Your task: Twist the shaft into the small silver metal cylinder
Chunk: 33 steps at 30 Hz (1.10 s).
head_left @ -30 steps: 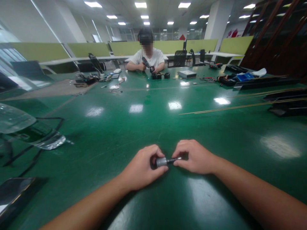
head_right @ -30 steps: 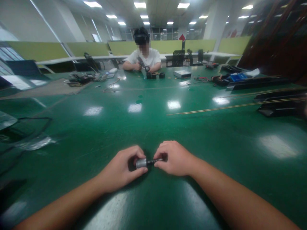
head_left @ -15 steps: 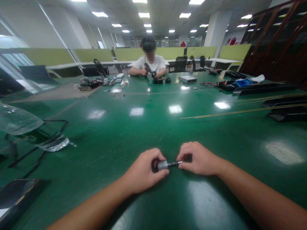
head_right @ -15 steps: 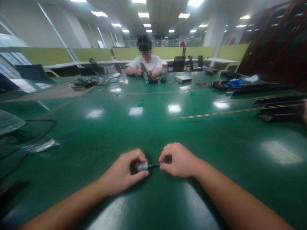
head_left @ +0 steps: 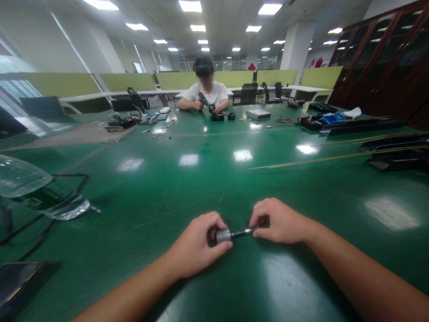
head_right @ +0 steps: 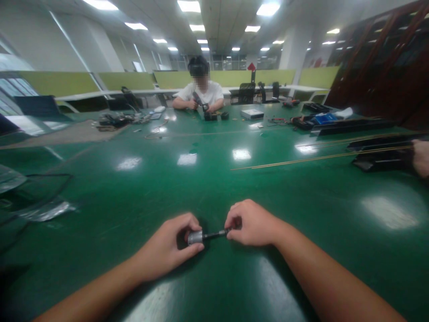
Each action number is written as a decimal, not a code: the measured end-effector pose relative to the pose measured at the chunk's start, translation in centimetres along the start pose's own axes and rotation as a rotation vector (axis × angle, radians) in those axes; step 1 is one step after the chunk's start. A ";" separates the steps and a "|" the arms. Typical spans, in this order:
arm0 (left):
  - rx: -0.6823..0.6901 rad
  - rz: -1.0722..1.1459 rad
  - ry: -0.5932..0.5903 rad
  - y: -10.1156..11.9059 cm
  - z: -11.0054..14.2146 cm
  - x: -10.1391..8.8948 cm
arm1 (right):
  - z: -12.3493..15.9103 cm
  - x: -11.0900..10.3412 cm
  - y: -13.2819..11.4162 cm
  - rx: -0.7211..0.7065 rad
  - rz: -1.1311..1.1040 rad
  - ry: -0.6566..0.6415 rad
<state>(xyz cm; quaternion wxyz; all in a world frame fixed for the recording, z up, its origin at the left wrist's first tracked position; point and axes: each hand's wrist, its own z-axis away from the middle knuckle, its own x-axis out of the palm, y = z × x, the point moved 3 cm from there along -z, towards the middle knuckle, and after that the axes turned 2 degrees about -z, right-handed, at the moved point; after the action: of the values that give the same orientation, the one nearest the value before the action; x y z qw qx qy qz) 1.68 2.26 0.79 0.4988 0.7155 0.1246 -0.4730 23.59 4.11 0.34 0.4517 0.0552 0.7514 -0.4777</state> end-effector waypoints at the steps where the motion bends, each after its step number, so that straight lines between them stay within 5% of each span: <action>1: 0.001 0.002 -0.002 0.0 0.0 0.0 | 0.1 -0.2 0.2 0.007 0.016 0.000; 12: -0.017 0.003 0.007 0.1 0.1 0.0 | 0.4 -1.3 2.0 0.102 -0.065 -0.041; 23: 0.116 0.054 0.051 0.0 0.3 0.0 | -1.2 3.9 -2.2 -0.076 0.050 0.096; 33: -0.007 0.022 0.004 -0.1 0.1 0.3 | -0.9 3.3 -2.0 -0.055 0.007 0.123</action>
<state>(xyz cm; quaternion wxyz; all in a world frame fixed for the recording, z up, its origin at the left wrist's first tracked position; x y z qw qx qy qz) 1.71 2.12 0.51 0.5063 0.7159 0.1194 -0.4657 20.08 2.54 -0.68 0.4079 0.0747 0.7903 -0.4510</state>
